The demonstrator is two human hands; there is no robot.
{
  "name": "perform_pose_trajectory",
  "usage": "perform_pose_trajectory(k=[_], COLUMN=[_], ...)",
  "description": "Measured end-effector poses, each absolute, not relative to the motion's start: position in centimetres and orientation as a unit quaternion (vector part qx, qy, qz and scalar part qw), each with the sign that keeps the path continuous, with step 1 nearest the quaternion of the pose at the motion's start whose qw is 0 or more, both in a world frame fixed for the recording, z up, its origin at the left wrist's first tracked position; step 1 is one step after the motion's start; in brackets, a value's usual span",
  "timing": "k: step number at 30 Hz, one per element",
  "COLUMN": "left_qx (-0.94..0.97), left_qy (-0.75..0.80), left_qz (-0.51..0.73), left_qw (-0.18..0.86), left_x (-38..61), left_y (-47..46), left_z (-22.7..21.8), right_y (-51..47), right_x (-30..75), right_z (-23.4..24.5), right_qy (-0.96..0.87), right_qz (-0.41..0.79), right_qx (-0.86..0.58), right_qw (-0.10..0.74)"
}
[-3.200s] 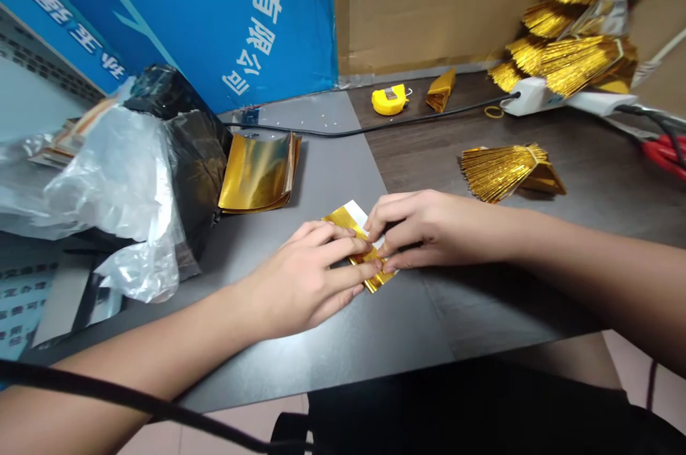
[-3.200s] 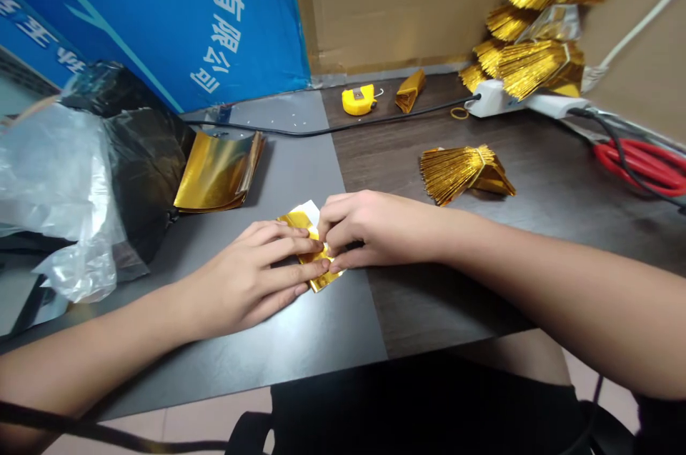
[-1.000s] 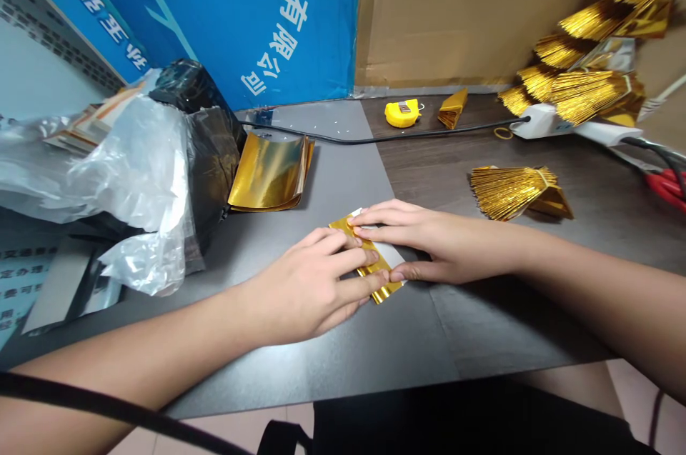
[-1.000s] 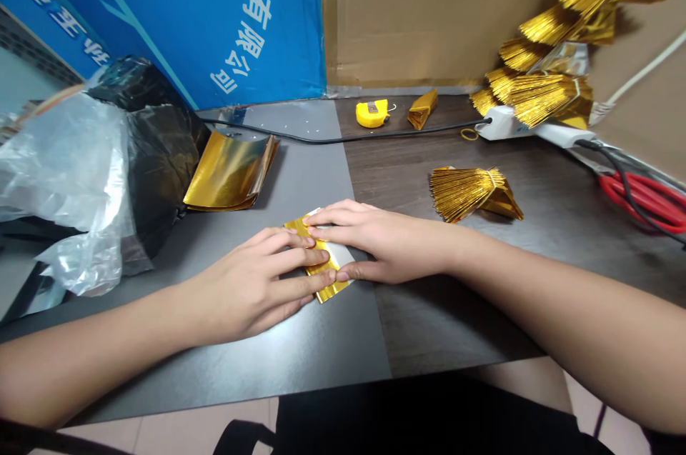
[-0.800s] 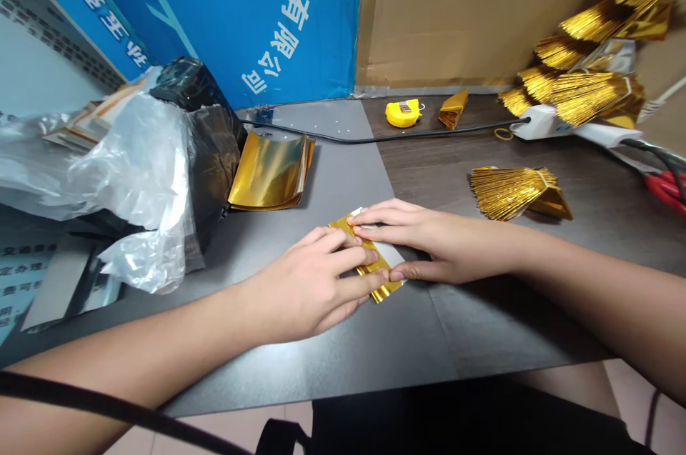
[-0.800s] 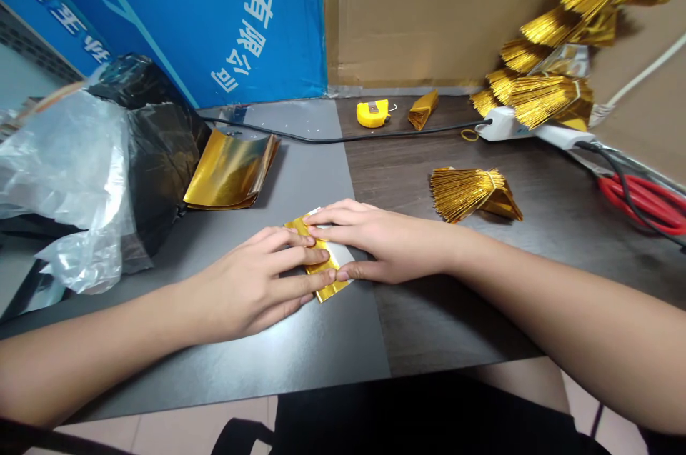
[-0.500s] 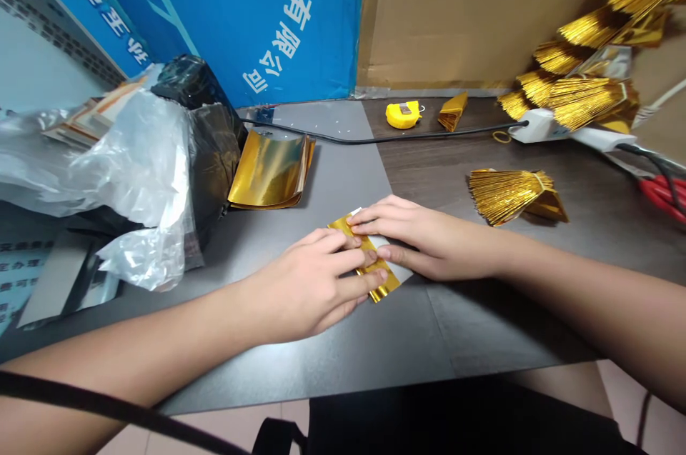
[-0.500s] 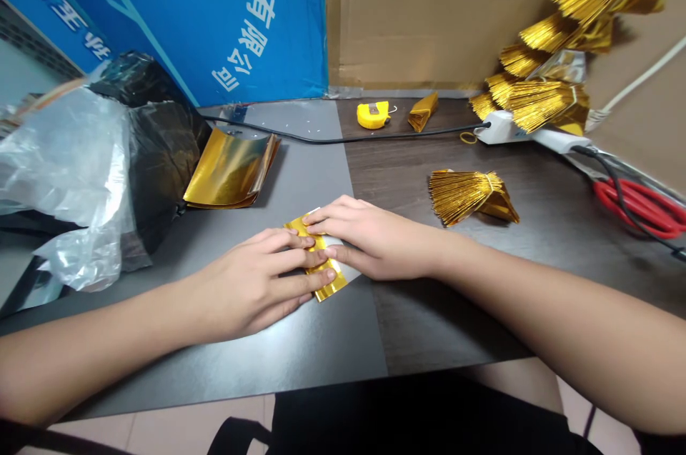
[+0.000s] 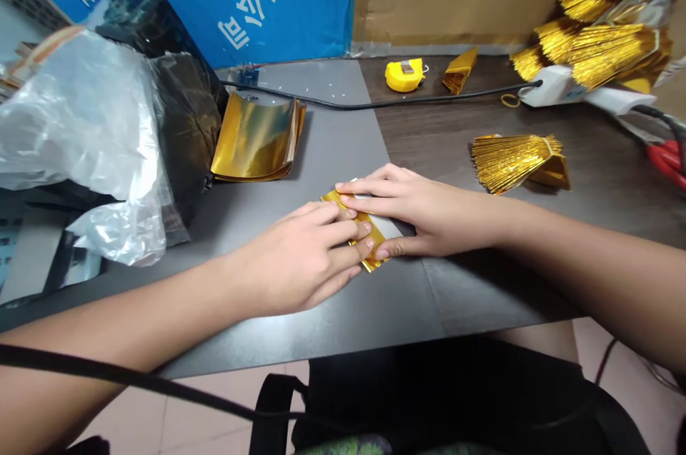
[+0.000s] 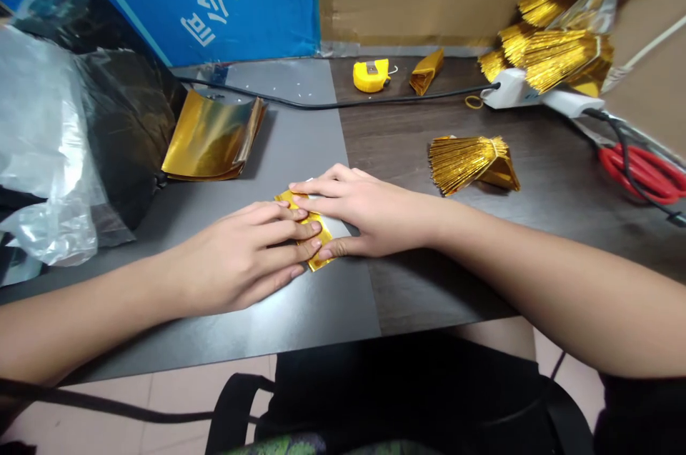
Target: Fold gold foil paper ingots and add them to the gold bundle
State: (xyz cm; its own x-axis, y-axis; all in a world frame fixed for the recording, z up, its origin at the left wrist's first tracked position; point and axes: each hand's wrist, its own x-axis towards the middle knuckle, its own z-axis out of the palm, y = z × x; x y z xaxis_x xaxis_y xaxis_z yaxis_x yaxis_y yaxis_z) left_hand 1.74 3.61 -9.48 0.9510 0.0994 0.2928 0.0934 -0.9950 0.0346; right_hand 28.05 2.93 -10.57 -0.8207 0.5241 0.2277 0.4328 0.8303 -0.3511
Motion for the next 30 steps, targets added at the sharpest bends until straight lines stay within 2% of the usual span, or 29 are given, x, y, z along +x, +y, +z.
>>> perform_pose_trajectory(k=[15,30], left_qx=[0.987,0.992], left_qy=[0.038,0.021], left_qz=[0.156,0.123], left_qw=[-0.009,-0.032], left_x=[1.77,1.59], left_y=[3.68,3.70], left_z=[-9.15,-8.73], right_y=[2.34,2.58], right_x=[27.63,28.36], right_z=[-10.10,-10.05], right_qy=[-0.944,-0.944], right_qz=[0.119,0.158], right_qx=[-0.255,-0.266], right_qw=[0.170,0.117])
